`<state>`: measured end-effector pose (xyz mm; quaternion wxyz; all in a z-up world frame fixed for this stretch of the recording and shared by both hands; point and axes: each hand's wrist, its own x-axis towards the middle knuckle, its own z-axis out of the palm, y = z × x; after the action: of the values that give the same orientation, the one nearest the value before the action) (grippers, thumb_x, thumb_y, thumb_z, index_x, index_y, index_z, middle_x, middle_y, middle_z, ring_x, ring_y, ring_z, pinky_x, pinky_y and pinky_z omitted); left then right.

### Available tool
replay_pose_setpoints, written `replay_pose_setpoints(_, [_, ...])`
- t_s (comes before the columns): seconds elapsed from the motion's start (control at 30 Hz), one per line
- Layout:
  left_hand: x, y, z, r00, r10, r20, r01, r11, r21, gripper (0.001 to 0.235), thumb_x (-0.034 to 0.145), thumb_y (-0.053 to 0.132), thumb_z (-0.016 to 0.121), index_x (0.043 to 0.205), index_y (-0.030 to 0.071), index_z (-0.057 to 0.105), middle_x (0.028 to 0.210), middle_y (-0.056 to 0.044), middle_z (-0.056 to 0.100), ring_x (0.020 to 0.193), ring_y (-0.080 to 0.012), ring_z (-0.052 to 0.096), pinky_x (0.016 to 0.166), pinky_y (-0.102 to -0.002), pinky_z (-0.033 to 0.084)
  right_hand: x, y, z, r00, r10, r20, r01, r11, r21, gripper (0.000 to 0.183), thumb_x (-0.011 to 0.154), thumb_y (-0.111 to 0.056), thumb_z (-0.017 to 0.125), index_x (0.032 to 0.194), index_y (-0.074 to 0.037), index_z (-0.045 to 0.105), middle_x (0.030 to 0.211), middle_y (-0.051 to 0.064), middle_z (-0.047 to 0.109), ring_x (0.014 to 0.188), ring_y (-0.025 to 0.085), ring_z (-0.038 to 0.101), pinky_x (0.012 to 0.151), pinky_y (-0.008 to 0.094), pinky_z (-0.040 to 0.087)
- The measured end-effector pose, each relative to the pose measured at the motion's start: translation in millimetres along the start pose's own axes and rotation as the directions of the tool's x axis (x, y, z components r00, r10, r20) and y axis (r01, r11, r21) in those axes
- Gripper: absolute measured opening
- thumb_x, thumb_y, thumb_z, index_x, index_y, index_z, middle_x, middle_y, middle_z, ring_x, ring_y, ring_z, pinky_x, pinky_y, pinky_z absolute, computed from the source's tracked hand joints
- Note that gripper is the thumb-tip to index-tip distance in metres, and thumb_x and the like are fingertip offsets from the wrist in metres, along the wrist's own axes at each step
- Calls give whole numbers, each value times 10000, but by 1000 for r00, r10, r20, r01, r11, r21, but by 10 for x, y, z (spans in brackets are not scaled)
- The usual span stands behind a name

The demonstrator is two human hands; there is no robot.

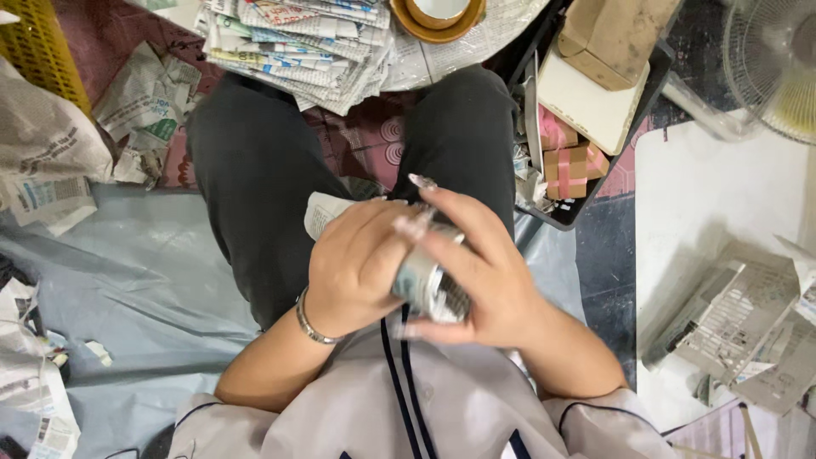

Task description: The person sits on the floor and wraps various ceramic and glass items, including bowls, cups, and glasses, using sheets of newspaper. They fold the newspaper around each item individually and place the wrapped items on a nearby table.

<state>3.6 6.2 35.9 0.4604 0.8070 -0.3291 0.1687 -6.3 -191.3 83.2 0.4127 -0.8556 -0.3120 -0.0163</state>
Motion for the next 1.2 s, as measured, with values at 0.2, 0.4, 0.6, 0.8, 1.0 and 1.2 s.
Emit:
replay_pose_setpoints(0.2, [-10,-130,116,992,-47,114,25,981,192,498,817,101,760,1260,8,551,1188,-149,670,1053,-350,661,963,-481,551,-256,184,363,962,230,-146,-235,972,-16,582,898,-189,691,1406,23,503,1497,300,507,1403,441,540,1205,483,449])
replay_pose_setpoints(0.4, [-116,-229,287,983,-89,160,36,951,306,428,948,78,701,1327,1,518,1369,-171,631,1227,-347,634,1174,-609,379,-409,505,612,902,289,-320,-273,957,96,459,897,-137,650,1315,9,527,1313,245,600,1241,374,611,1123,416,488])
replay_pose_setpoints(0.6, [-400,-233,614,982,-187,37,139,836,531,861,884,228,798,1566,208,272,1601,-249,339,1501,-452,316,1146,-778,33,-460,827,948,658,548,-517,-297,819,491,321,1059,-147,497,1347,-7,496,1315,193,593,1212,302,567,1117,389,439])
replay_pose_setpoints(0.8, [-746,-78,862,869,-452,-202,398,880,-260,1275,848,367,894,1636,70,-63,1699,-314,-53,1615,-472,-10,1309,-624,33,-409,1006,853,351,927,-136,134,94,987,404,1022,-391,420,1232,-73,553,1188,112,656,1105,284,661,956,471,540])
replay_pose_setpoints(1.0, [-600,-505,751,911,-412,13,304,649,-697,1408,730,602,855,1631,46,-73,1712,-263,23,1627,-373,104,1348,-481,118,-564,753,1017,435,873,220,7,-247,969,489,1003,-433,472,1246,-25,587,1200,131,691,1122,284,690,958,421,573])
replay_pose_setpoints(1.2, [-508,-641,533,970,-79,229,203,782,-590,814,935,407,754,1537,30,356,1677,-224,307,1620,-346,208,1352,-514,17,-816,776,1116,757,498,423,-121,-529,840,424,990,-408,533,1226,-68,627,1131,146,703,1054,295,674,958,433,534])
